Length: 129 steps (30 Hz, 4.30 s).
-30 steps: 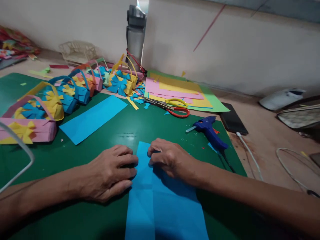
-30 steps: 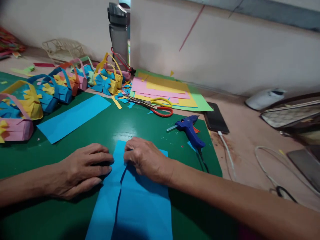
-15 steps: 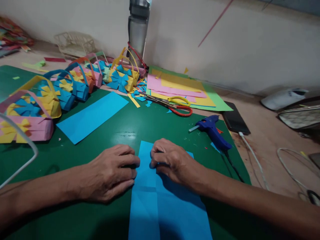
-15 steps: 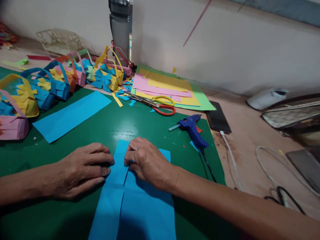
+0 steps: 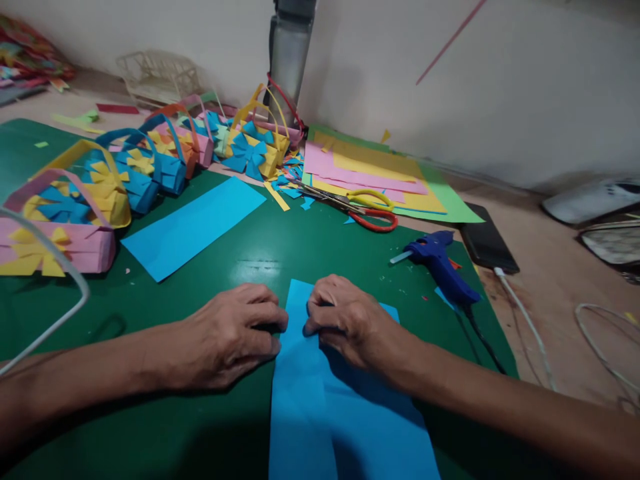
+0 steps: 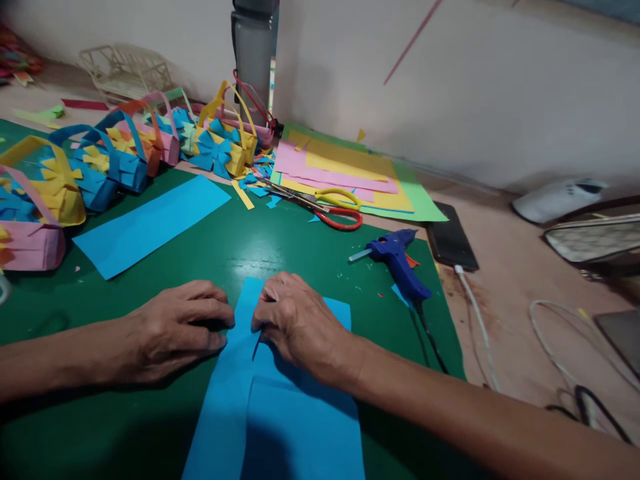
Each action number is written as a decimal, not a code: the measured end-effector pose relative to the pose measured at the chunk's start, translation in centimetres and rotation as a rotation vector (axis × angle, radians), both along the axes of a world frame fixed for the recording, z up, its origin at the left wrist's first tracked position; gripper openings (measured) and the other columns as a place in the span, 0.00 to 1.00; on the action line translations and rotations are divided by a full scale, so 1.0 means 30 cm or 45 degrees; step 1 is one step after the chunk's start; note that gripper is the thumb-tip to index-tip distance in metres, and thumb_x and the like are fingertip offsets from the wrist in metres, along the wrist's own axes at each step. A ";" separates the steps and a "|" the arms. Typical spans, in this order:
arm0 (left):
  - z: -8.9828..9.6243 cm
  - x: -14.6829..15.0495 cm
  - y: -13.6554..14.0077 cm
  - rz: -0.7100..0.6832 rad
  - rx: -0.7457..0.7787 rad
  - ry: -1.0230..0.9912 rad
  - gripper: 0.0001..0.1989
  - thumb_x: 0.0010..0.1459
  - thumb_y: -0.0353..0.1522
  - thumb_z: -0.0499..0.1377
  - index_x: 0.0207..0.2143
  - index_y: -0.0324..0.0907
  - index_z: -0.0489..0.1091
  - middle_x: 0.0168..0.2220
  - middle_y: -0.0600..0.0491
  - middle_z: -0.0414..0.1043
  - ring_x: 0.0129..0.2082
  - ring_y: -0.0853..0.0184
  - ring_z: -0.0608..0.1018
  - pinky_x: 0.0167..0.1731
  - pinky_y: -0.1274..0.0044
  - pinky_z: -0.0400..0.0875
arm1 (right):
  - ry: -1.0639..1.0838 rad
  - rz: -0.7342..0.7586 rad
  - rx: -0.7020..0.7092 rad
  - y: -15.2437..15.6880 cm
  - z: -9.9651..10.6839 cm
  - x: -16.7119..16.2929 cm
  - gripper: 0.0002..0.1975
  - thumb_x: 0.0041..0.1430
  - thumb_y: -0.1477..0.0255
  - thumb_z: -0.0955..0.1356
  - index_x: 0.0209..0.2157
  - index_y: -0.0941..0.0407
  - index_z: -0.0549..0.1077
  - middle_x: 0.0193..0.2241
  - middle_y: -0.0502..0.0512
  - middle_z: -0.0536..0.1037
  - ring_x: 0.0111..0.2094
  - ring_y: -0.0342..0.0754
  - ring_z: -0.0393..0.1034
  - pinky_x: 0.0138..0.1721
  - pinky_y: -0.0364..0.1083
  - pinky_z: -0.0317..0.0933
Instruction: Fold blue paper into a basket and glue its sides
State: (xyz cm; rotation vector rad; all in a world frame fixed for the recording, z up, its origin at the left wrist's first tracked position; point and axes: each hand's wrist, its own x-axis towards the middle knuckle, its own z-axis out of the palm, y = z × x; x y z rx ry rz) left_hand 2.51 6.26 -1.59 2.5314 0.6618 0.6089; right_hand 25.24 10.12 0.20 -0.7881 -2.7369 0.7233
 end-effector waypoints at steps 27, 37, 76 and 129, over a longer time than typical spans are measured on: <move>0.045 -0.020 0.040 -0.165 -0.111 0.114 0.09 0.61 0.27 0.51 0.35 0.42 0.71 0.45 0.49 0.71 0.42 0.62 0.68 0.42 0.69 0.63 | 0.124 0.058 0.093 -0.034 0.008 0.014 0.11 0.50 0.84 0.62 0.23 0.56 0.72 0.31 0.55 0.71 0.38 0.49 0.64 0.39 0.51 0.59; 0.042 -0.025 0.045 -0.166 -0.109 0.099 0.09 0.61 0.28 0.51 0.32 0.42 0.71 0.46 0.49 0.70 0.43 0.62 0.68 0.43 0.69 0.63 | 0.098 -0.037 0.115 -0.052 0.015 -0.009 0.13 0.52 0.82 0.61 0.24 0.56 0.74 0.28 0.55 0.71 0.35 0.49 0.64 0.38 0.51 0.58; 0.035 -0.025 0.034 -0.156 -0.066 0.107 0.06 0.57 0.27 0.55 0.32 0.44 0.71 0.45 0.50 0.68 0.42 0.61 0.68 0.40 0.68 0.62 | 0.140 -0.237 0.066 -0.076 0.004 0.038 0.06 0.56 0.77 0.65 0.25 0.55 0.68 0.25 0.51 0.68 0.33 0.48 0.63 0.36 0.51 0.56; 0.036 -0.025 0.032 -0.151 -0.122 0.116 0.09 0.59 0.27 0.52 0.34 0.44 0.71 0.45 0.49 0.68 0.43 0.61 0.68 0.42 0.68 0.63 | -0.326 -0.435 -0.037 -0.044 0.048 -0.035 0.06 0.48 0.71 0.73 0.20 0.52 0.76 0.25 0.50 0.70 0.36 0.51 0.61 0.46 0.66 0.41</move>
